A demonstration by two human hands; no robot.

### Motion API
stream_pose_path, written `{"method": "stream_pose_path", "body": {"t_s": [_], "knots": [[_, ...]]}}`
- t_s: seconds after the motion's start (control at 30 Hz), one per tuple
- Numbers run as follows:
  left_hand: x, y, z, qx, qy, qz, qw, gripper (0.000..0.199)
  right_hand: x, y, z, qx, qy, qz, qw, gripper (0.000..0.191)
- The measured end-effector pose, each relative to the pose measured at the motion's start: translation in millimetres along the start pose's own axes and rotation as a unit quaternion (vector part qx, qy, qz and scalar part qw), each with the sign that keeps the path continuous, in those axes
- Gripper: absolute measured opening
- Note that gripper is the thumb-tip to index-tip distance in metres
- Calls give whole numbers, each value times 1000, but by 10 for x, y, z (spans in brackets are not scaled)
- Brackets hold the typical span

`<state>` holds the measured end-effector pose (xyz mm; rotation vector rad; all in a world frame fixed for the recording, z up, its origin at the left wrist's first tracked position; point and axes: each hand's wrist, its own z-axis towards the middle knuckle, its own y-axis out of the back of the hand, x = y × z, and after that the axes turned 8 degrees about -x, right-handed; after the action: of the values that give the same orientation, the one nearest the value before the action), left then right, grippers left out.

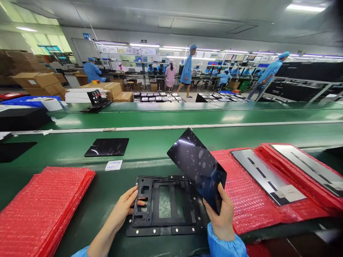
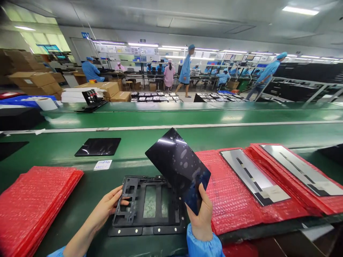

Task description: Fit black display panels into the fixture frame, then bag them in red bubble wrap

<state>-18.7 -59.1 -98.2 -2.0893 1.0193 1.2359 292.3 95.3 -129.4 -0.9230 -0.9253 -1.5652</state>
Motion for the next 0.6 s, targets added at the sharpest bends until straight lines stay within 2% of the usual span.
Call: {"method": "stream_pose_path", "body": {"t_s": [0.07,0.17,0.2,0.23,0.27,0.3,0.37,0.4,0.43,0.5,0.53,0.6], "knots": [[29,19,13,-39,-86,143,985,60,-32,5,-5,0,10,-17,1000,87],[53,19,9,-128,-209,358,901,52,-52,36,-24,12,11,-47,999,88],[50,7,3,-148,-228,386,881,51,-49,54,-33,24,6,-52,998,88],[38,-11,-3,-154,-237,386,878,52,-37,73,-41,41,-1,-53,998,88],[17,-34,-11,-141,-235,356,893,54,-16,92,-48,62,-7,-52,997,88],[-14,-60,-22,-113,-223,300,921,56,17,106,-54,82,-10,-49,995,88],[-104,-111,-56,-20,-159,136,978,63,118,111,-61,115,-29,-35,992,83],[-158,-131,-80,37,-113,45,992,66,182,96,-64,128,-52,-22,990,77],[-213,-145,-107,91,-69,-38,993,69,250,71,-67,144,-84,-4,986,69],[-309,-151,-162,173,-13,-153,973,71,368,-9,-71,178,-152,31,972,55],[-339,-145,-183,192,-4,-179,965,68,406,-57,-71,198,-181,44,962,52],[-350,-123,-203,188,-27,-176,966,55,423,-155,-63,233,-225,47,945,52]]}}
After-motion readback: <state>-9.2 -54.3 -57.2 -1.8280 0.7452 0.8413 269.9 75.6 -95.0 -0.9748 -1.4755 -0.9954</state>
